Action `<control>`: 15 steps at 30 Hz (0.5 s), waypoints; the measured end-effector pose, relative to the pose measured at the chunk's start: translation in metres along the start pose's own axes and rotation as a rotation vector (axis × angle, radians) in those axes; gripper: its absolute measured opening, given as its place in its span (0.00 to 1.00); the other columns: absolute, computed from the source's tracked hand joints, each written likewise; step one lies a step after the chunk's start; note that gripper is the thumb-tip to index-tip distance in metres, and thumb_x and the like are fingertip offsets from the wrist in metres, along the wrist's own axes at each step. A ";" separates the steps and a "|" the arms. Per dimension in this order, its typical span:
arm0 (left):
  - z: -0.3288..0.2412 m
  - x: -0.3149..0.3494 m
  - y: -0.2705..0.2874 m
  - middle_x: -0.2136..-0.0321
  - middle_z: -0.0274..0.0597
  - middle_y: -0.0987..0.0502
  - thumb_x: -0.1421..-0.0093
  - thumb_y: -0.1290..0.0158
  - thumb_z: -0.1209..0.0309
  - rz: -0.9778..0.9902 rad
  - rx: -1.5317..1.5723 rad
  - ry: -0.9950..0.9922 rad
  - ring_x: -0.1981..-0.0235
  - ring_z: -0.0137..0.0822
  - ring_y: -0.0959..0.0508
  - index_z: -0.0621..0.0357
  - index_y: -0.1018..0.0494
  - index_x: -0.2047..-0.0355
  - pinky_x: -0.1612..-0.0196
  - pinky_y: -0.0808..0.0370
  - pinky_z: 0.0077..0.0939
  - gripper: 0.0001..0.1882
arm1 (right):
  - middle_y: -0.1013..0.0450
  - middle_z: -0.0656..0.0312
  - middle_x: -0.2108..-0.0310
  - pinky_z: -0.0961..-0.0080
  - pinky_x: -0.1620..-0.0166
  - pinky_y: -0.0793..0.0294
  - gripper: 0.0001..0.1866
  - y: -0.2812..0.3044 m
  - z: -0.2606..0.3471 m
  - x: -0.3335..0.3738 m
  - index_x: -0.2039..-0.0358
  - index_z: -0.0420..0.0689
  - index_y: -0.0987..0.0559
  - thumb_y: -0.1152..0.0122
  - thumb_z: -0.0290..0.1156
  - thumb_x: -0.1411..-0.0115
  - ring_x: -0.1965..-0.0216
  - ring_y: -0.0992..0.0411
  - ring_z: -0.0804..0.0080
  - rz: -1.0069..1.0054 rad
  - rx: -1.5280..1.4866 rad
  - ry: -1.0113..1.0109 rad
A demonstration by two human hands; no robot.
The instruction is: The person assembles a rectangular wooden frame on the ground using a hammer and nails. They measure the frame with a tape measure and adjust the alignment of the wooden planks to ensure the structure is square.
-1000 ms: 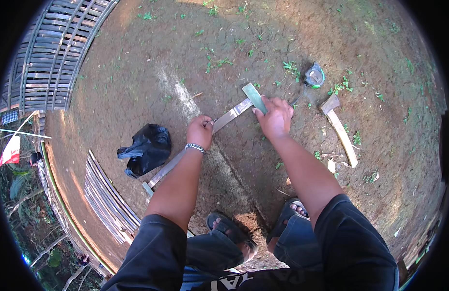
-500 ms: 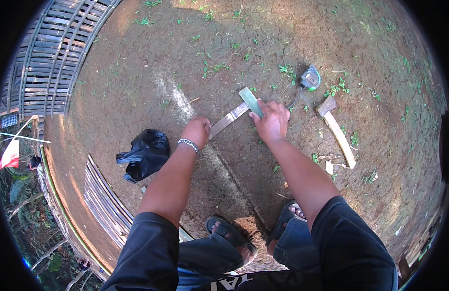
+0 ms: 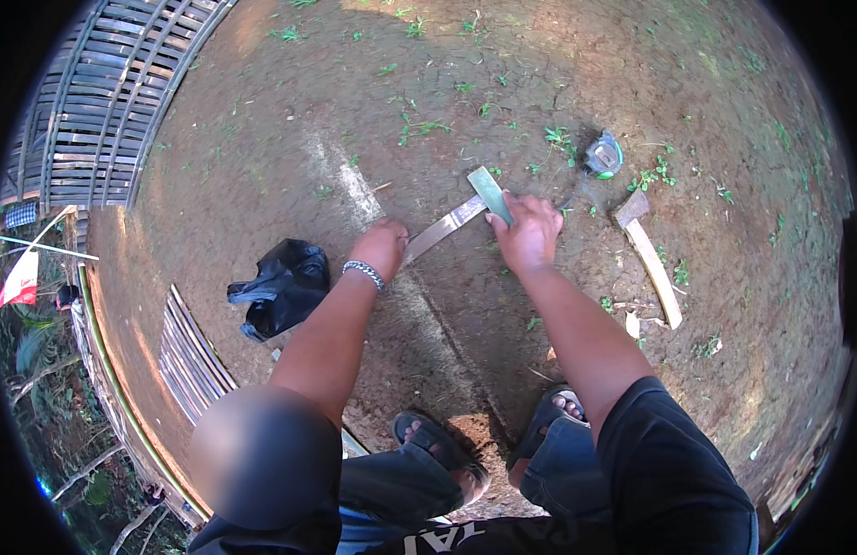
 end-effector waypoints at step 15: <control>-0.009 0.000 0.002 0.57 0.53 0.24 0.35 0.51 0.68 0.081 -0.147 0.011 0.56 0.56 0.21 0.57 0.24 0.61 0.52 0.24 0.47 0.08 | 0.25 0.66 0.58 0.62 0.43 0.41 0.26 0.002 0.001 0.000 0.49 0.50 0.17 0.28 0.45 0.47 0.49 0.31 0.65 0.021 0.055 0.014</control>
Point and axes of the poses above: each hand's wrist, its own x-axis away from the middle knuckle, its own y-axis out of the back of the hand, z = x × y, the point moved 3 cm from there along -x, towards the middle knuckle
